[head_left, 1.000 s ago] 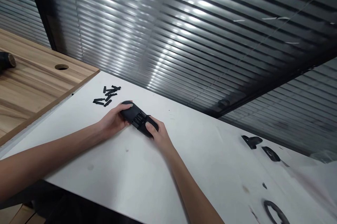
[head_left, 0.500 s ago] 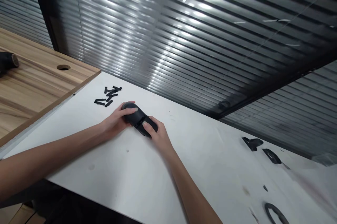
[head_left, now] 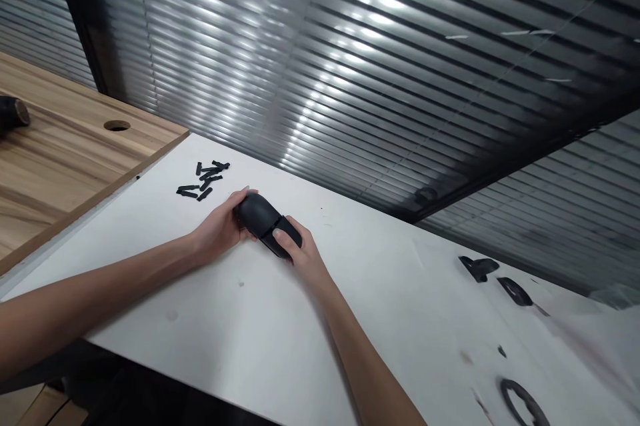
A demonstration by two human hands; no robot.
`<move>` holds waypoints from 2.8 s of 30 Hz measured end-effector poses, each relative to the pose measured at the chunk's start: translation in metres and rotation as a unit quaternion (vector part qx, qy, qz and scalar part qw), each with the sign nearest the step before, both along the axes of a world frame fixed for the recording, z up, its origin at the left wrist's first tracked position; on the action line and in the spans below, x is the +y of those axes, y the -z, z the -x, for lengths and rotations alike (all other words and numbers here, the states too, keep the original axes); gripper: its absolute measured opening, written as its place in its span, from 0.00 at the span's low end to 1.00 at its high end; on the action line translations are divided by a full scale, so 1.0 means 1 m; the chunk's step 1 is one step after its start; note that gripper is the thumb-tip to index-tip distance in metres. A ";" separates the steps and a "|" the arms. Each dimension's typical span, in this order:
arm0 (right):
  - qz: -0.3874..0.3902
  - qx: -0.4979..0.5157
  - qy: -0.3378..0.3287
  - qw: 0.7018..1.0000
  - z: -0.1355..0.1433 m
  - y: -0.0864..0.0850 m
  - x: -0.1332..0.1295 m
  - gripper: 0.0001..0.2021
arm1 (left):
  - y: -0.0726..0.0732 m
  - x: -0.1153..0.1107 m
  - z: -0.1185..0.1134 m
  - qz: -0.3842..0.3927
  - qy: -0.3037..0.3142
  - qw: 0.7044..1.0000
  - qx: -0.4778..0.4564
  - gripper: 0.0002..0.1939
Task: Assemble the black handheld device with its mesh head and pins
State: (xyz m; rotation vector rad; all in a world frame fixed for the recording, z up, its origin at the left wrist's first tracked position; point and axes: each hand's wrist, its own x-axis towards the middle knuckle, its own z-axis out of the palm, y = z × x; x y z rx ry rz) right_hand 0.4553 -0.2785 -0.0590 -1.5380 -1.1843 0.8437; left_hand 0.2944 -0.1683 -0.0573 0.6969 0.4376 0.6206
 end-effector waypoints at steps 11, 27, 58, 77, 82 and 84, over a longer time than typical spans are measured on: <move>0.003 -0.009 0.005 1.000 -0.004 0.005 -0.001 0.25 | -0.005 0.000 0.001 0.013 0.016 1.000 0.002 0.16; 0.008 0.020 0.064 0.998 0.006 -0.007 -0.004 0.25 | -0.001 -0.004 0.004 -0.108 0.036 0.993 0.010 0.27; -0.024 0.116 0.055 0.991 0.000 0.008 0.004 0.30 | -0.006 -0.007 0.004 -0.092 0.035 0.994 0.057 0.41; -0.040 0.008 0.005 0.999 0.007 0.003 -0.006 0.30 | 0.000 -0.010 0.007 -0.171 0.060 0.976 0.119 0.65; -0.045 -0.021 -0.016 0.999 0.004 0.003 -0.007 0.37 | -0.003 -0.012 0.007 -0.179 0.065 0.974 0.127 0.64; -0.042 -0.027 -0.015 0.999 0.004 0.003 -0.006 0.37 | -0.003 -0.012 0.007 -0.178 0.067 0.974 0.126 0.62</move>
